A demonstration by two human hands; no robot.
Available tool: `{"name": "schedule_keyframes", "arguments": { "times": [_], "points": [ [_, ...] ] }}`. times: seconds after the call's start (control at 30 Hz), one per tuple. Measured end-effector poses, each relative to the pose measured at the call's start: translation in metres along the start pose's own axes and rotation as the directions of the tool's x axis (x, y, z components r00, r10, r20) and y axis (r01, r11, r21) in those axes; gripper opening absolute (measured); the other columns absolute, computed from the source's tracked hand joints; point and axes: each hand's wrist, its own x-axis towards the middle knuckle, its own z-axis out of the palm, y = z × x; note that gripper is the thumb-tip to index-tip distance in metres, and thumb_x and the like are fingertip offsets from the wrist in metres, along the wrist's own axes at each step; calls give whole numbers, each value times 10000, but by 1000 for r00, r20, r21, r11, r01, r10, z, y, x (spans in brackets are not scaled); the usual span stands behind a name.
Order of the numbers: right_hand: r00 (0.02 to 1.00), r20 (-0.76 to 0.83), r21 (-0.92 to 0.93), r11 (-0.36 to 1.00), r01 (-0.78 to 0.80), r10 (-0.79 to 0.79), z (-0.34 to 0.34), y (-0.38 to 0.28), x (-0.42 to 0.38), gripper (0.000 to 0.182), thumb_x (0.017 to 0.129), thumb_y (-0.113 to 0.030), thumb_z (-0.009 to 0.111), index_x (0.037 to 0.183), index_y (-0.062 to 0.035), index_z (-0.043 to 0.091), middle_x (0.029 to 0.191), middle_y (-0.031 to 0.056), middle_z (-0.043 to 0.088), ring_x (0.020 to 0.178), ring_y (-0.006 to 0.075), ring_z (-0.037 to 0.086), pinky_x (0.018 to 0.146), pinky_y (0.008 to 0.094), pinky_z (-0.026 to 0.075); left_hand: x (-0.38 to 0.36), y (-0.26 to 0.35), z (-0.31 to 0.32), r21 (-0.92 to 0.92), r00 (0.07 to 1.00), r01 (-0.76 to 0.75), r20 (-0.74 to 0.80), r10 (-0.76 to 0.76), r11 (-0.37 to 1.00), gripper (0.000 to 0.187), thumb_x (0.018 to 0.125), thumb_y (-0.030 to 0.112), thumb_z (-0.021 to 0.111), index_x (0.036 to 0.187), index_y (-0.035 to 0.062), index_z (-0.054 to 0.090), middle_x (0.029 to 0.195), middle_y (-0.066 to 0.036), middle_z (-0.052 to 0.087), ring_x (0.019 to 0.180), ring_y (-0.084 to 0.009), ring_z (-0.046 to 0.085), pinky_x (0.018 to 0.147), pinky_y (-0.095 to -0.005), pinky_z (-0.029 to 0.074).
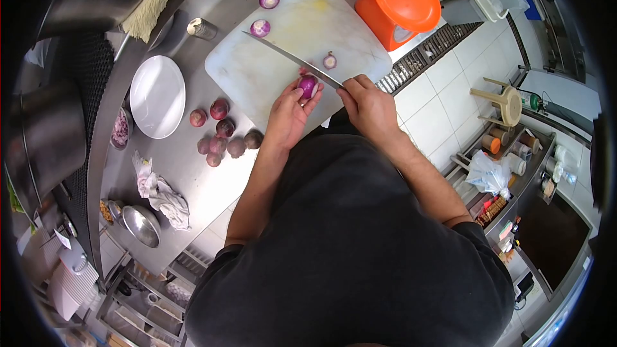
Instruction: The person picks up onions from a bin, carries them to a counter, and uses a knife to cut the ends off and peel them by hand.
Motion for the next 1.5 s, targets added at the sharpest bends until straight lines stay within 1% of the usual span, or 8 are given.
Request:
{"name": "schedule_keyframes", "arguments": {
  "times": [0.4,0.8,1.03,1.13,1.3,1.33,1.4,1.5],
  "points": [
    [999,22,105,994,26,-29,-4,-11,2,184,1025,-237,714,1003,-57,685,951,134,668,762,409,699,644,499,568,4,-3,-5,-181,999,32,-15,-35,983,456,1088,118,525,1524,22,434,1391,-141,647,1309,-291,649,1214,-518,499],
    [999,9,134,990,-35,34,-8,7,10,190,1006,-211,726,970,-30,682,925,161,682,799,424,691,676,507,550,1,4,-5,-122,998,53,39,-48,991,428,1068,244,559,1411,-9,524,1408,-225,651,1281,-353,671,1184,-474,523],
    [994,101,259,963,-73,48,-19,-2,11,225,1023,-218,710,932,-17,664,889,180,668,818,424,668,692,515,514,5,-4,-18,-154,990,83,123,-64,985,388,1066,264,579,1409,84,561,1365,-125,671,1207,-280,675,1057,-451,543],
    [993,111,262,962,-74,47,-20,-15,10,204,1027,-189,720,967,5,698,886,179,668,791,394,661,711,461,516,6,-7,-17,-167,989,49,147,-25,985,379,1078,247,587,1416,77,577,1357,-99,671,1191,-258,671,1046,-450,538],
    [999,33,192,981,-16,10,-15,-12,8,200,1018,-212,722,975,-19,691,906,162,682,804,404,679,691,481,534,3,-5,-7,25,999,-20,-30,20,1000,466,1072,161,654,1503,22,543,1301,-88,691,1173,-212,672,1050,-395,537],
    [1000,4,167,986,-6,5,-14,-10,8,202,1016,-224,721,972,-30,684,914,154,687,808,410,685,680,492,539,3,-5,-7,225,996,-44,-64,60,973,500,1056,154,682,1511,14,531,1294,-87,695,1157,-207,678,1029,-385,548],
    [1000,18,158,987,-25,23,-17,-9,8,204,1014,-227,723,969,-32,687,913,151,690,809,405,690,680,491,545,5,-6,-6,591,982,-63,-106,155,804,573,1024,142,739,1528,-2,506,1279,-86,701,1125,-198,692,987,-366,571],
    [1000,27,162,987,-18,14,-20,-10,8,206,1011,-232,724,962,-35,690,905,147,691,806,399,695,678,489,547,-1,-6,-3,845,935,-101,-100,339,525,723,935,133,851,1528,-43,478,1214,-93,702,1026,-177,715,904,-326,596]
  ]
}}
